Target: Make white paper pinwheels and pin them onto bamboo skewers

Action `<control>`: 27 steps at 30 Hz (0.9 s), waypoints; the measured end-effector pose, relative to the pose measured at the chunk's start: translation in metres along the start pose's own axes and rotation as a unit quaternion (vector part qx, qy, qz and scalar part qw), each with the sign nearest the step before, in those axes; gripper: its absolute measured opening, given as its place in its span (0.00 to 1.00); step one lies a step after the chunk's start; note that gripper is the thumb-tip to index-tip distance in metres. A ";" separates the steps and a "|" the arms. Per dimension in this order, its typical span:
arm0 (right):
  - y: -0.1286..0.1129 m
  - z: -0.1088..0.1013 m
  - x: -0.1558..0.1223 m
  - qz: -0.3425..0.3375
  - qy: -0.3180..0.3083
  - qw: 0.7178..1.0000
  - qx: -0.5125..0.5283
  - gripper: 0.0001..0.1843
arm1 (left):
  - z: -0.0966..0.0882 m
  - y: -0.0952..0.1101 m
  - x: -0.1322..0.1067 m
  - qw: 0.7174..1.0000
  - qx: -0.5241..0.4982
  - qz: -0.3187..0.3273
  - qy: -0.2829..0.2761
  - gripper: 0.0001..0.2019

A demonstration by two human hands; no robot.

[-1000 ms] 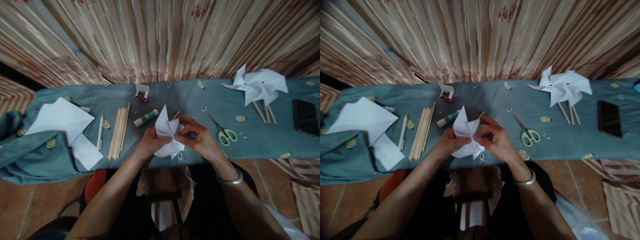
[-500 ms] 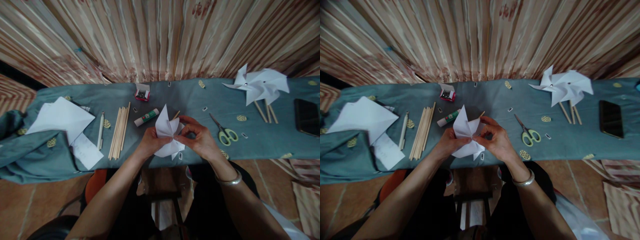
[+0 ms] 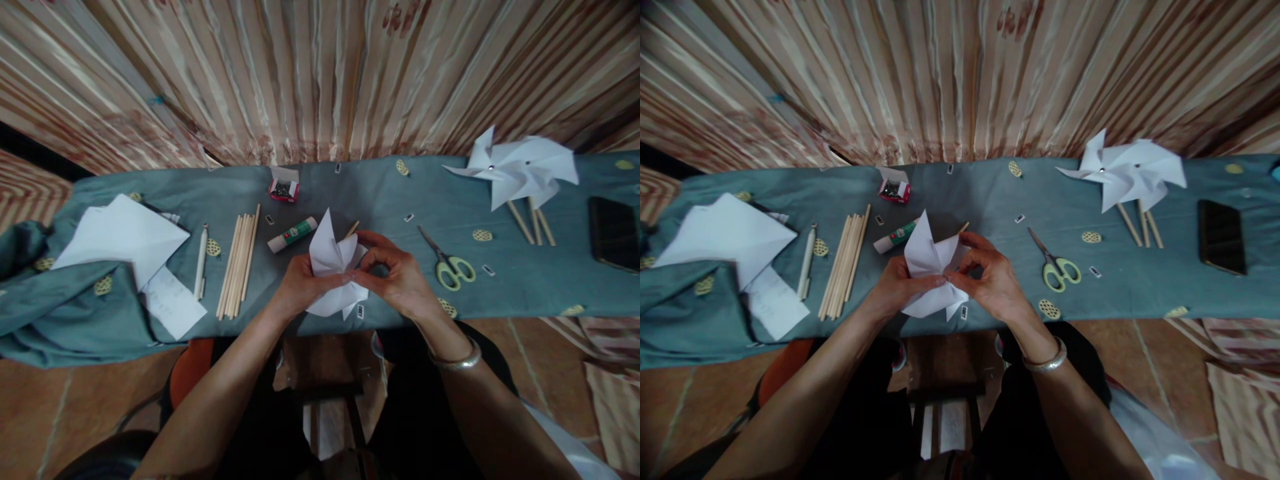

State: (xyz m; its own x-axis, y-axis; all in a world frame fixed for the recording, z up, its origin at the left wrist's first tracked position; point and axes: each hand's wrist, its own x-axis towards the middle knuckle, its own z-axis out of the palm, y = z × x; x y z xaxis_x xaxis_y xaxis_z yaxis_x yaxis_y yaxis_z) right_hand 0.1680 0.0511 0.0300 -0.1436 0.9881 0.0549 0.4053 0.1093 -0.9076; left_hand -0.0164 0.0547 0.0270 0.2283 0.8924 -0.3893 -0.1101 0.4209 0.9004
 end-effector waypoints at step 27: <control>0.023 -0.035 0.012 0.008 0.148 0.985 -0.092 0.10 | -0.023 0.012 0.003 0.978 -0.067 0.103 0.170 0.14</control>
State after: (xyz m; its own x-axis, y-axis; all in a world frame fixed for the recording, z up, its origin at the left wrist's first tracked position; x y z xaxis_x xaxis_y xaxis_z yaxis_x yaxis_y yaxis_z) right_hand 0.2070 0.0690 0.0247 0.1221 0.9751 0.1851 0.5661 0.0847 -0.8199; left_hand -0.0392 0.0658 0.0324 -0.1439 0.9537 -0.2642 -0.2510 0.2230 0.9419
